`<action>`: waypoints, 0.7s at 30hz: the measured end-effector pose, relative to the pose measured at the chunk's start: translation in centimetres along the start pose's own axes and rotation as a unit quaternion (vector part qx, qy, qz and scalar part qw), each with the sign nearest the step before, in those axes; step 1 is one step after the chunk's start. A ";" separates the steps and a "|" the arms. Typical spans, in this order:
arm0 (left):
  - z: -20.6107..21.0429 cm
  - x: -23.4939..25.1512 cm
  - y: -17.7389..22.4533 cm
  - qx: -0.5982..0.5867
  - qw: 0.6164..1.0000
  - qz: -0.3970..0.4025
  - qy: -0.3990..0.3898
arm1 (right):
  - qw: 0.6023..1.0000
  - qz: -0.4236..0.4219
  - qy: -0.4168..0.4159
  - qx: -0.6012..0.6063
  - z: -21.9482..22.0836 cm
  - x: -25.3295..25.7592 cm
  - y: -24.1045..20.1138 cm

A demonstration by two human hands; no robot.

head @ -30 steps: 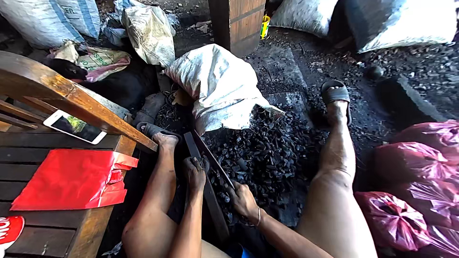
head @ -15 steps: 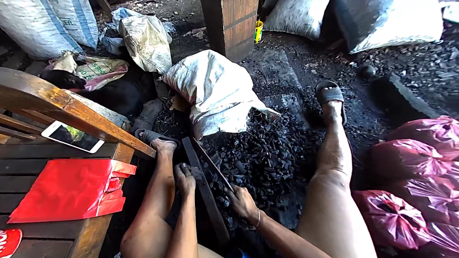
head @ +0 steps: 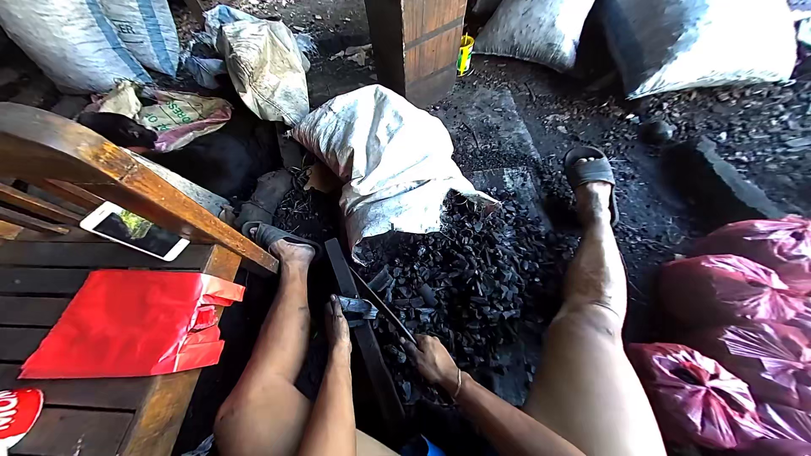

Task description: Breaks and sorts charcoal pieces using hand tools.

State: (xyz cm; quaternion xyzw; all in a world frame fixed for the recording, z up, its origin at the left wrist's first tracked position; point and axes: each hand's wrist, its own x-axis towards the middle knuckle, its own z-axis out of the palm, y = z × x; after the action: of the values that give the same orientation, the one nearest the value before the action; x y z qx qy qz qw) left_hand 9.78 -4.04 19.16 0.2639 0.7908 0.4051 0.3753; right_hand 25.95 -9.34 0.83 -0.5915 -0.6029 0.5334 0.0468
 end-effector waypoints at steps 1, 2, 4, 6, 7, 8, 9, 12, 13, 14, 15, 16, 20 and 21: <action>-0.1 0.0 0.0 -0.001 1.000 0.007 -0.016 | 1.000 0.005 0.000 0.003 -0.2 0.0 0.0; 0.0 0.4 -0.7 0.013 0.999 0.014 -0.031 | 1.000 0.011 0.000 0.006 -0.4 0.0 -0.1; 0.3 2.9 -3.8 0.097 0.993 0.048 -0.057 | 1.000 0.018 0.009 0.018 -0.5 0.0 -0.2; 1.6 7.2 -10.1 0.201 0.971 0.130 -0.021 | 0.999 0.022 0.020 0.036 -0.6 0.3 -0.1; 2.4 9.2 -13.6 0.239 0.953 0.183 0.023 | 0.998 0.022 0.026 0.044 -0.7 0.4 -0.1; 3.3 10.9 -16.4 0.272 0.935 0.221 0.060 | 0.998 0.019 0.034 0.050 -0.8 0.6 0.0; 3.9 11.3 -17.5 0.301 0.921 0.235 0.072 | 0.998 0.015 0.042 0.054 -1.0 0.7 0.0; 5.5 9.5 -16.1 0.328 0.916 0.232 -0.008 | 0.995 0.007 0.078 0.069 -2.0 0.7 0.0; 6.2 9.2 -16.0 0.292 0.924 0.242 -0.054 | 0.993 0.007 0.093 0.077 -2.3 0.6 0.1; 6.9 9.2 -16.2 0.249 0.930 0.249 -0.101 | 0.990 0.005 0.108 0.088 -2.6 0.4 0.2; 7.4 9.3 -16.4 0.205 0.935 0.249 -0.147 | 0.987 0.002 0.125 0.100 -3.0 0.3 0.3; 7.5 9.5 -16.5 0.166 0.939 0.242 -0.179 | 0.984 0.002 0.139 0.112 -3.4 0.3 0.4; 4.9 10.8 -15.4 0.120 0.968 0.218 -0.046 | 0.973 -0.003 0.188 0.133 -5.1 0.5 1.1; 3.6 11.6 -15.3 0.136 0.971 0.198 0.019 | 0.970 -0.003 0.196 0.141 -5.4 0.4 1.2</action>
State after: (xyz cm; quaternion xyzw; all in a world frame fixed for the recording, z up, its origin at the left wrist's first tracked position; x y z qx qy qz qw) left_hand 4.25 -2.18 0.50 0.4562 0.7772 0.3651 0.2334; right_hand 30.31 -6.15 2.08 -0.6700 -0.5023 0.4867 0.2489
